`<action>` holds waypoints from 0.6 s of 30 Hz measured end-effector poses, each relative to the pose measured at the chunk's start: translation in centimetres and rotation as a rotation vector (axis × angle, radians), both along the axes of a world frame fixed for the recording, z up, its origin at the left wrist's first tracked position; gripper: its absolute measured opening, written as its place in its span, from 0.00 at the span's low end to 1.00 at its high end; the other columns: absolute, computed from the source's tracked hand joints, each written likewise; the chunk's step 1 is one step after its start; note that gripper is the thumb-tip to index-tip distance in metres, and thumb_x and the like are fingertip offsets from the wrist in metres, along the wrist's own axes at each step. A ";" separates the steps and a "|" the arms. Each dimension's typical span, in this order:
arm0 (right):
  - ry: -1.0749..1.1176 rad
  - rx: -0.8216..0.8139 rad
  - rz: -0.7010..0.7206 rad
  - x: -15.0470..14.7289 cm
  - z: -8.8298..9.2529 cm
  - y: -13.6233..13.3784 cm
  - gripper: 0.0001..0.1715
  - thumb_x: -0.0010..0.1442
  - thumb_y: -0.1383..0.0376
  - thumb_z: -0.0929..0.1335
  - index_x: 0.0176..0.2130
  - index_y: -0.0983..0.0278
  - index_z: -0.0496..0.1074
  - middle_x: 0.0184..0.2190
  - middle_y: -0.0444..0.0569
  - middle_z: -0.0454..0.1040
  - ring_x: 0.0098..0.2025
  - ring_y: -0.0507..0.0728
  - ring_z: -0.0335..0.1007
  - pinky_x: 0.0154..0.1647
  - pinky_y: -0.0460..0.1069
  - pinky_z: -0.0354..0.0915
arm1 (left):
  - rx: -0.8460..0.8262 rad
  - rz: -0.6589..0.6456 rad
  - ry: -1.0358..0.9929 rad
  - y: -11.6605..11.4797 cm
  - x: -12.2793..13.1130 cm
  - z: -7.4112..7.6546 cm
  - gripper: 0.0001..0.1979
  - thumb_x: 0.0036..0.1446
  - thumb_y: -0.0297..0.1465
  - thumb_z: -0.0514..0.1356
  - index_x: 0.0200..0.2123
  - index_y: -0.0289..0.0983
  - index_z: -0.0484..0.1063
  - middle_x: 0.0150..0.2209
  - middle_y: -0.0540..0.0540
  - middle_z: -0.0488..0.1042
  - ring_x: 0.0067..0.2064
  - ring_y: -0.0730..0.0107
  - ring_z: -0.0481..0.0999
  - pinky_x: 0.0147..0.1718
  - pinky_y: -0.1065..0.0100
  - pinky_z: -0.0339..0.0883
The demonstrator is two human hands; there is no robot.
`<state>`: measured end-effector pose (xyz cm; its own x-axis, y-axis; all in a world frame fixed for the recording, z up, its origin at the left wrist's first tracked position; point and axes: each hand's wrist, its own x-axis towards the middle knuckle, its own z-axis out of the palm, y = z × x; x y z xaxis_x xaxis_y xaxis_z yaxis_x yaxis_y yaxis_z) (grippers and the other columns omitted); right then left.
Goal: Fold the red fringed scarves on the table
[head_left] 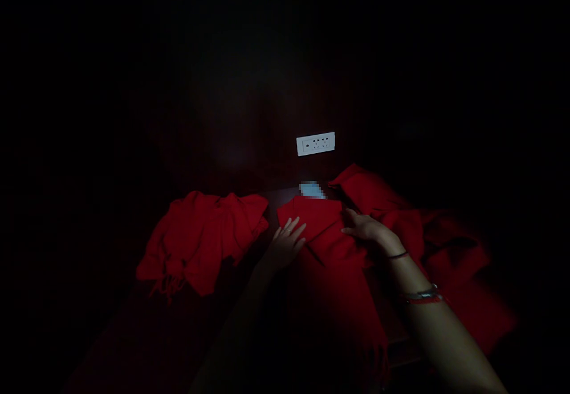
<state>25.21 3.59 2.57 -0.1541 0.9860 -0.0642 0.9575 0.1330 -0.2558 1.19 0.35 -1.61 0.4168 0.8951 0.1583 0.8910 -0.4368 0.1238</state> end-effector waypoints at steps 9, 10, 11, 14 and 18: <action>0.298 0.128 0.251 1.5 3.7 -0.7 0.33 0.49 0.63 0.64 0.53 0.66 0.52 0.48 0.54 0.63 0.45 0.55 0.62 0.43 0.47 0.58 | -0.321 0.000 0.120 0.3 -2.5 0.4 0.28 0.52 0.49 0.37 0.56 0.49 0.39 0.59 0.51 0.38 0.58 0.54 0.38 0.48 0.40 0.37; 0.337 0.087 0.269 2.1 4.6 -0.9 0.37 0.48 0.61 0.65 0.54 0.67 0.50 0.48 0.54 0.62 0.45 0.56 0.62 0.43 0.47 0.59 | -0.331 0.010 0.121 0.4 -2.7 0.5 0.29 0.52 0.50 0.37 0.56 0.49 0.39 0.59 0.51 0.38 0.58 0.54 0.37 0.48 0.40 0.37; 0.352 0.003 0.282 2.9 5.5 -1.1 0.40 0.46 0.59 0.66 0.55 0.67 0.50 0.48 0.55 0.62 0.45 0.56 0.62 0.43 0.47 0.59 | -0.335 0.018 0.121 0.4 -2.9 0.6 0.29 0.51 0.50 0.37 0.56 0.49 0.39 0.59 0.50 0.38 0.58 0.54 0.37 0.48 0.40 0.37; 0.293 -0.271 0.287 5.5 7.9 -1.4 0.43 0.38 0.59 0.70 0.52 0.68 0.57 0.46 0.55 0.65 0.45 0.57 0.63 0.42 0.47 0.60 | -0.349 0.035 0.121 0.4 -2.8 0.8 0.29 0.51 0.50 0.38 0.56 0.49 0.40 0.60 0.50 0.36 0.58 0.54 0.36 0.48 0.40 0.37; 0.033 -0.425 0.115 8.6 10.6 -0.7 0.32 0.28 0.67 0.73 0.38 0.70 0.71 0.36 0.57 0.71 0.36 0.59 0.68 0.37 0.51 0.62 | -0.373 0.029 0.104 0.1 -2.6 1.2 0.28 0.51 0.49 0.39 0.55 0.50 0.41 0.60 0.51 0.35 0.59 0.57 0.35 0.48 0.41 0.36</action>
